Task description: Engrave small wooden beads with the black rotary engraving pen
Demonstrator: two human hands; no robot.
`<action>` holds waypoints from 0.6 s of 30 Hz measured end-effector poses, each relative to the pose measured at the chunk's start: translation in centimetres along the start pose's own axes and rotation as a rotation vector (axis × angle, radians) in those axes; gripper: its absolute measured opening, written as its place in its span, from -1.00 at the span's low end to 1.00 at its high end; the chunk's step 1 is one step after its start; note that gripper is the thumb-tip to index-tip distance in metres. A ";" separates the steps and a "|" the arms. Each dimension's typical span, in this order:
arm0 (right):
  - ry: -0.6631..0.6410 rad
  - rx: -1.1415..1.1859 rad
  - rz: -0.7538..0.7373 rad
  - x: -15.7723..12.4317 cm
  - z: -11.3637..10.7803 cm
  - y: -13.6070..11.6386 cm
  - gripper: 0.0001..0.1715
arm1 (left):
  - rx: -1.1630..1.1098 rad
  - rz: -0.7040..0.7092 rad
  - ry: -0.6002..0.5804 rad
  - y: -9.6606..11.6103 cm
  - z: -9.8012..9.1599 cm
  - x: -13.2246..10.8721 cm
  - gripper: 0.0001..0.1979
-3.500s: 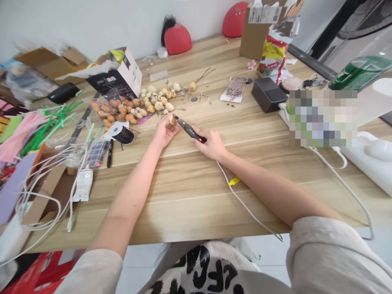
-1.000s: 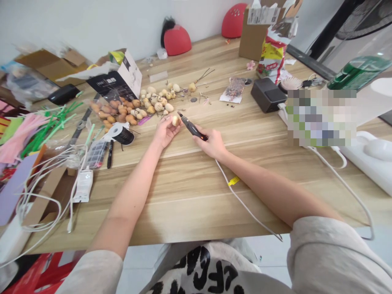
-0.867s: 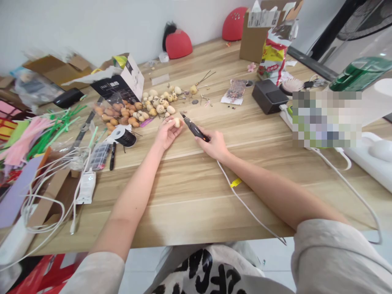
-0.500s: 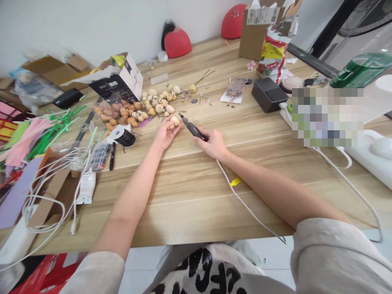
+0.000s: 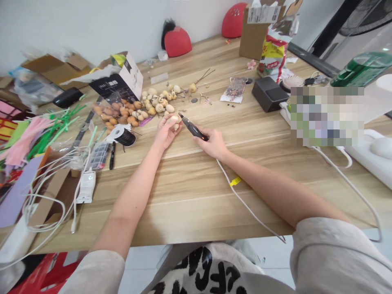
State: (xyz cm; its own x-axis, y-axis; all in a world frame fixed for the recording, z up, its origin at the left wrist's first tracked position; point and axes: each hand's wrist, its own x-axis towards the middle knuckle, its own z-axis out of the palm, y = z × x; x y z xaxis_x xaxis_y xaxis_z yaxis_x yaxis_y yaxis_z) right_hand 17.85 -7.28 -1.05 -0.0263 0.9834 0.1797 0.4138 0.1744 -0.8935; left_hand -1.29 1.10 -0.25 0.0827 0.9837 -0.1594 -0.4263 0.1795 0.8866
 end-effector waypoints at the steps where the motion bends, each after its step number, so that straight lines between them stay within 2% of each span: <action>1: -0.006 0.010 0.001 0.0 0.0 0.0 -0.37 | 0.005 -0.002 -0.002 0.0 0.0 0.0 -0.67; 9: -0.013 0.030 0.000 0.0 0.0 0.0 -0.39 | 0.023 -0.008 0.024 0.2 0.2 0.1 -0.82; 13: -0.030 0.016 -0.009 0.0 0.0 -0.1 -0.38 | 0.031 -0.016 0.039 0.1 0.1 0.2 -0.79; 18: -0.034 -0.057 -0.092 -0.2 -0.1 -0.1 -0.41 | 0.039 0.009 0.013 -0.1 -0.1 0.2 -0.79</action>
State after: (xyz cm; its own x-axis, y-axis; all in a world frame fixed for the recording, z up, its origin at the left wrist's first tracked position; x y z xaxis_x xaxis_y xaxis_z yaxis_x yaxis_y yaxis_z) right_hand 17.92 -7.49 -0.93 -0.0972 0.9646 0.2451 0.4589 0.2620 -0.8490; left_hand -1.30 1.28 -0.40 0.0674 0.9853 -0.1567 -0.3917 0.1706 0.9042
